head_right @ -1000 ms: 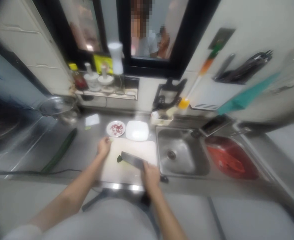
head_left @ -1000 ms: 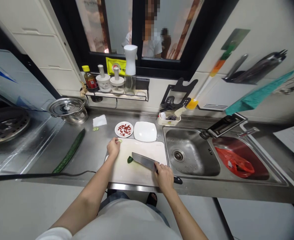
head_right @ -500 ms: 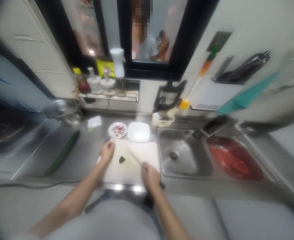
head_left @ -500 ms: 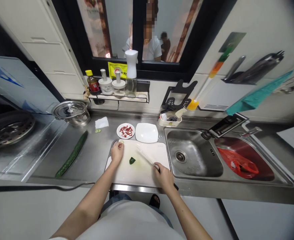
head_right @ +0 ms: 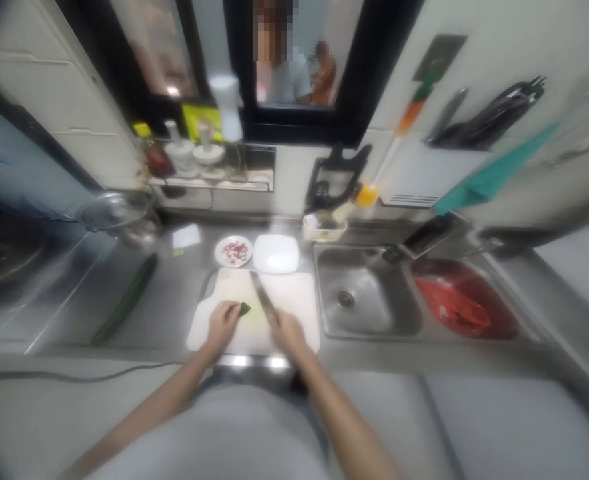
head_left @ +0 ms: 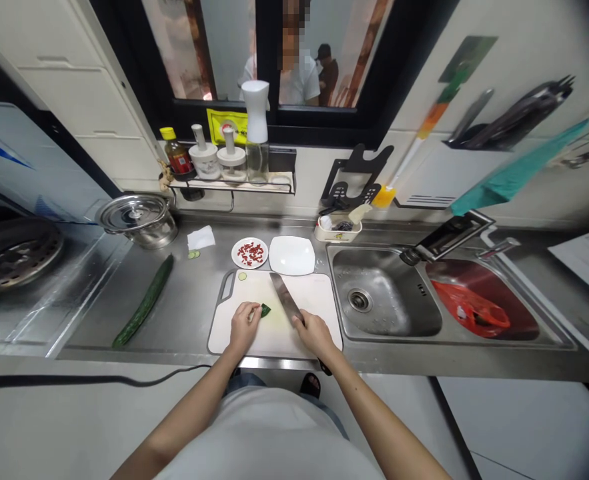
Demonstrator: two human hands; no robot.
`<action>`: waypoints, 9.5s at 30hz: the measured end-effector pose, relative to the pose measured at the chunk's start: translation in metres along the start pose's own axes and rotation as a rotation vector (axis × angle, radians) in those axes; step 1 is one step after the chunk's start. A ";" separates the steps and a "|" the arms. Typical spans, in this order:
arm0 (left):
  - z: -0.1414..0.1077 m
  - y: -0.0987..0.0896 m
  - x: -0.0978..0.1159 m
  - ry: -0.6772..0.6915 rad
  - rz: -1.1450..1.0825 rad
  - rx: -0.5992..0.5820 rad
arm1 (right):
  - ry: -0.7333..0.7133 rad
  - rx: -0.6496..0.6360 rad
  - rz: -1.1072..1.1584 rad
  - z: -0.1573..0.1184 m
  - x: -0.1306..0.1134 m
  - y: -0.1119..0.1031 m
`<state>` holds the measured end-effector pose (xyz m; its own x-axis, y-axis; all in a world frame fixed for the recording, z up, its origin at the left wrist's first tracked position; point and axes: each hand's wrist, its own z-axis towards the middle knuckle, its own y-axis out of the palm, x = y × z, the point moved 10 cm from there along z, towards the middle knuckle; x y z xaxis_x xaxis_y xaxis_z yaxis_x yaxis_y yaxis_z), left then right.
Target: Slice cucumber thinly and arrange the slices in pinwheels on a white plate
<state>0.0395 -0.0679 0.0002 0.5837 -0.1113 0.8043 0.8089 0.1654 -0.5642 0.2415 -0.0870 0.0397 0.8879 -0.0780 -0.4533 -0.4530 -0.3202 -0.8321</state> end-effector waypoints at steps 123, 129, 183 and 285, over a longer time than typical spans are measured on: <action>-0.005 0.021 0.020 0.369 0.023 -0.051 | -0.125 -0.139 -0.392 0.018 -0.044 0.053; -0.006 0.021 0.019 0.378 0.022 -0.024 | -0.125 -0.144 -0.403 0.017 -0.042 0.054; -0.006 0.022 0.020 0.358 0.010 -0.035 | -0.109 -0.137 -0.373 0.027 -0.045 0.052; 0.038 0.010 0.073 0.169 0.154 -0.483 | -0.377 0.146 -0.585 -0.026 -0.044 -0.003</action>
<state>0.0881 -0.0370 0.0604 0.6695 -0.2842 0.6863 0.6295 -0.2736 -0.7273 0.2060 -0.1066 0.0703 0.9125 0.4084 0.0229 0.0599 -0.0781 -0.9951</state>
